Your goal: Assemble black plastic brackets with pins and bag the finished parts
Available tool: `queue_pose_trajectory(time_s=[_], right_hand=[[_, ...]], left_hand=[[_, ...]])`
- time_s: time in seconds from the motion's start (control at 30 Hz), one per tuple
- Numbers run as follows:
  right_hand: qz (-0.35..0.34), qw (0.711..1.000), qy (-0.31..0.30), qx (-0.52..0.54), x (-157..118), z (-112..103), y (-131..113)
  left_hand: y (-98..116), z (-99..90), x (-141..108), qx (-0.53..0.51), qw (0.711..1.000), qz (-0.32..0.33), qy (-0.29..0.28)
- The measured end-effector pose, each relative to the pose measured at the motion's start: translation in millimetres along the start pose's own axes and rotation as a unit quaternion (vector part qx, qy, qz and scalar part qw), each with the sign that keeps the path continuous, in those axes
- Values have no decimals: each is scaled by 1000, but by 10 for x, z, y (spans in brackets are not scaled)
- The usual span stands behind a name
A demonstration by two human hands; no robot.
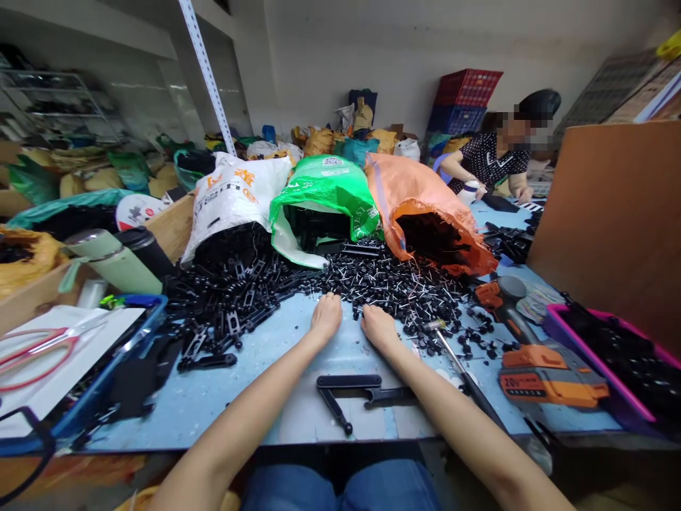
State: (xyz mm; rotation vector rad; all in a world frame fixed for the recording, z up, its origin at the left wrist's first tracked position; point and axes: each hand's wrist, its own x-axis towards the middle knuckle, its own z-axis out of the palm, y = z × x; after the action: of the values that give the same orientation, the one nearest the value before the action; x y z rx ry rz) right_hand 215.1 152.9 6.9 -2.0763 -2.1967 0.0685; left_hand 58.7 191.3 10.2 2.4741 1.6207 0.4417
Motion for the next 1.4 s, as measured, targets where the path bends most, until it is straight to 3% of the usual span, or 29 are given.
queue_pose_trajectory(time_s=[0.1, 0.2, 0.33, 0.5, 0.67, 0.8, 0.9, 1.0, 1.1, 1.2, 1.3, 1.4], right_hand=[[-3, 1000, -5, 17, -123, -15, 123], [-30, 997, -6, 78, -428, -87, 334], [-83, 967, 24, 241, -843, -241, 461], [-73, 951, 18, 301, -1132, -418, 386], [-116, 953, -14, 279, -1181, -447, 299], [-117, 960, -17, 253, -1161, -432, 255], [-160, 964, -19, 211, -1163, -452, 242], [-203, 963, -21, 177, -1196, -455, 222], [-242, 955, -15, 169, -1246, -384, 210], [-238, 952, 20, 193, -1290, -240, 251], [-246, 942, 54, 223, -1332, -70, 350], [-278, 934, 59, 215, -1386, 93, 454]], left_hand=[[-161, -243, -522, -15, 1000, 11, -6], [-282, -445, -1066, -87, 994, 36, -51], [-248, -579, -1469, -112, 986, 55, -115], [-91, -634, -1479, -7, 991, 52, -120], [52, -630, -1423, 17, 987, 110, -117], [61, -480, -1474, -7, 995, 92, -36], [-28, -299, -1558, 3, 988, 151, 36], [-158, -131, -1640, 1, 977, 200, 67], [-269, -54, -1687, -9, 974, 216, 68], [-281, -102, -1692, 15, 981, 191, 38], [-114, -189, -1667, 38, 988, 145, 39], [210, -189, -1594, 12, 984, 175, 25]])
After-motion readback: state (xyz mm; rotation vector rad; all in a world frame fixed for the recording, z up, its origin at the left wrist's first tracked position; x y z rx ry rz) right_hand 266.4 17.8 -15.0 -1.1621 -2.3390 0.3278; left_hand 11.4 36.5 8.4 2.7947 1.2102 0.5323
